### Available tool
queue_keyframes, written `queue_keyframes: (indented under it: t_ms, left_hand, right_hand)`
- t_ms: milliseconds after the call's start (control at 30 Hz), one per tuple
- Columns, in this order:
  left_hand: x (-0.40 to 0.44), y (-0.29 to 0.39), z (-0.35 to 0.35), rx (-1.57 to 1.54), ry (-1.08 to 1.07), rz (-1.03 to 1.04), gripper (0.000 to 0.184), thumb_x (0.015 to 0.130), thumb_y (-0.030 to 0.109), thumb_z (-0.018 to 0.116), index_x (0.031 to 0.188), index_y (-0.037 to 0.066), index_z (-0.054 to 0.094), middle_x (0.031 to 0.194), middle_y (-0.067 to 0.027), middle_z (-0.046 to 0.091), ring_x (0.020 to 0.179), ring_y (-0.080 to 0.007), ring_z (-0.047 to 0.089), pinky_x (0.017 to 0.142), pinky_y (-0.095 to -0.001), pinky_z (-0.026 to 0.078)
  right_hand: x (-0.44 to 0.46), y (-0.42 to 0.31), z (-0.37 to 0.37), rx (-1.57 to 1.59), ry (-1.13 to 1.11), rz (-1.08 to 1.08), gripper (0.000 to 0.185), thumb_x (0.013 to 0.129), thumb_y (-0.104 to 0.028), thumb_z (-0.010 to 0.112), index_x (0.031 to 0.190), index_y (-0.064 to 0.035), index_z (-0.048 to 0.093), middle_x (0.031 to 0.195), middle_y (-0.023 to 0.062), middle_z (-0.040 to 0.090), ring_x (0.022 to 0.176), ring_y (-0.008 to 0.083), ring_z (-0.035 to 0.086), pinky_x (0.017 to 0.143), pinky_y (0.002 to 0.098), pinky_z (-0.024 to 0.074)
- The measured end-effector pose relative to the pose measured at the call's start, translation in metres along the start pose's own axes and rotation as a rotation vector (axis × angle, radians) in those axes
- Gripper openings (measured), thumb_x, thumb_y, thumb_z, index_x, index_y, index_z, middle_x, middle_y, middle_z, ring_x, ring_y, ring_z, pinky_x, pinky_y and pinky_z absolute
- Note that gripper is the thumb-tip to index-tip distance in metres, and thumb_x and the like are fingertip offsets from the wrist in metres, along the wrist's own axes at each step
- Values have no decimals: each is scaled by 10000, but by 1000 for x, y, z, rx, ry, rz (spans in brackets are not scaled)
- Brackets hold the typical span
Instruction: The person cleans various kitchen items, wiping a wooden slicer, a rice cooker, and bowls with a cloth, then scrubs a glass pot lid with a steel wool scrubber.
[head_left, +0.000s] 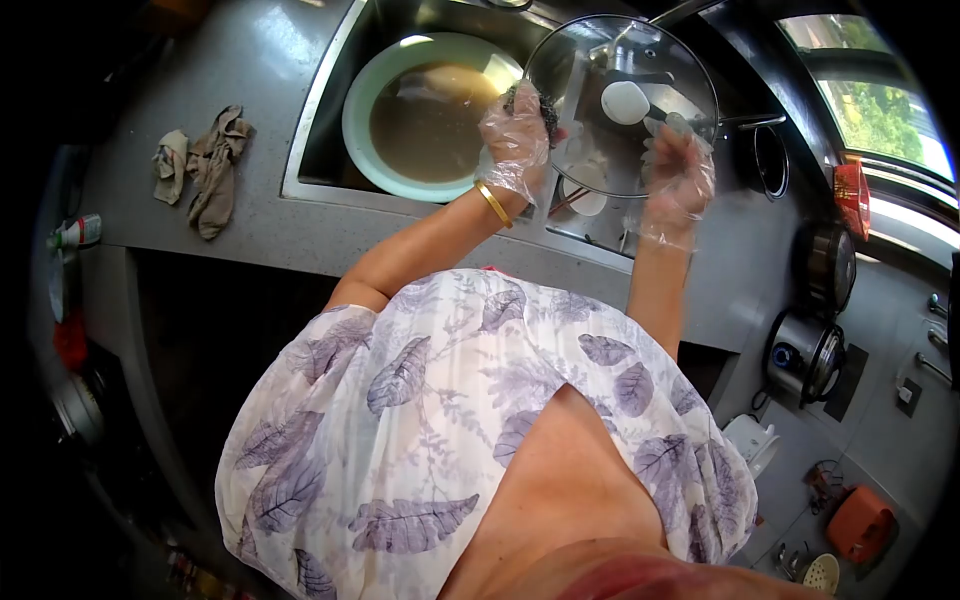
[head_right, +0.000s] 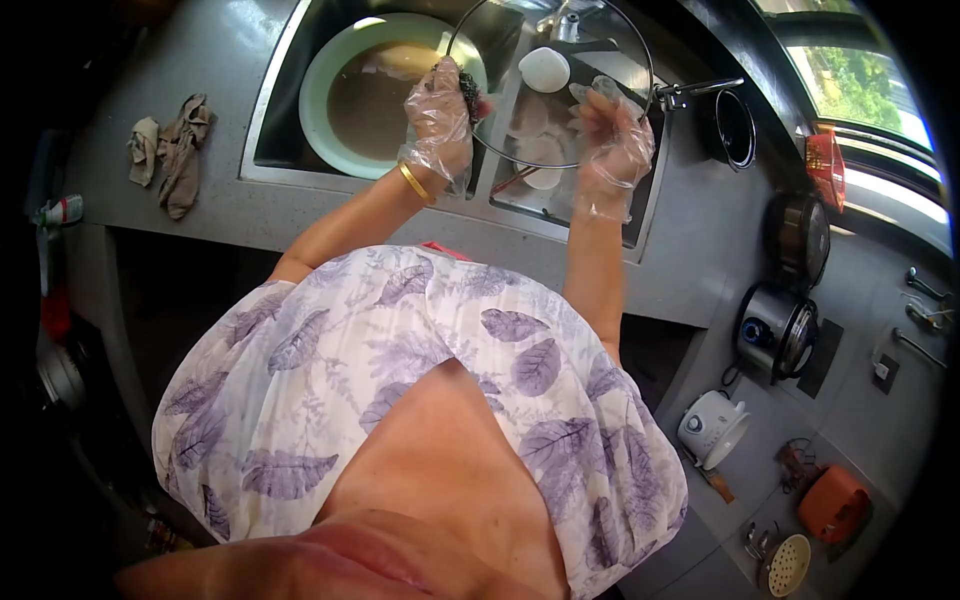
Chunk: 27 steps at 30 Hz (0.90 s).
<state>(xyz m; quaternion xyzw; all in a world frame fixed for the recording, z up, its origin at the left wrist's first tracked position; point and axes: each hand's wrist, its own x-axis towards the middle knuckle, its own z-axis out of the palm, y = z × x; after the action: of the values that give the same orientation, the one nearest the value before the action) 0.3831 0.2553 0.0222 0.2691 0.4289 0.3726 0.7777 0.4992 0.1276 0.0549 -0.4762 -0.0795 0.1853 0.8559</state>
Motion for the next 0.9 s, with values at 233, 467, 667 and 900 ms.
queue_keyframes:
  t_ms: [233, 467, 667, 900]
  left_hand:
    - [28, 25, -21, 216, -270, 158, 304, 907, 313, 554, 774, 40, 554, 598, -40, 553, 464, -148, 538, 478, -276, 477]
    - [32, 106, 1, 838, -752, 227, 227, 888, 264, 588, 788, 60, 600, 637, 0, 535, 568, -81, 487, 528, -253, 408]
    - [40, 120, 10, 896, -769, 277, 288, 902, 306, 556, 771, 50, 574, 595, -10, 537, 508, -90, 501, 483, -252, 408]
    - [38, 45, -36, 485, -380, 188, 315, 917, 314, 536, 831, 11, 558, 606, -41, 566, 487, -112, 550, 479, -266, 446]
  right_hand:
    - [-13, 10, -34, 14, -270, 200, 350, 872, -239, 562, 1092, 30, 522, 1031, 230, 634, 875, 316, 651, 756, 369, 535]
    - [4, -27, 5, -547, -503, 368, 373, 882, -288, 577, 1072, 30, 527, 929, 190, 668, 781, 235, 670, 658, 294, 542]
    - [-18, -3, 25, -345, -351, 318, 185, 837, -140, 636, 866, 33, 577, 784, 180, 676, 642, 224, 657, 615, 294, 511]
    - [-5, 7, 8, -52, -158, 254, 221, 818, -130, 638, 920, 64, 604, 822, 238, 665, 700, 275, 650, 665, 338, 510]
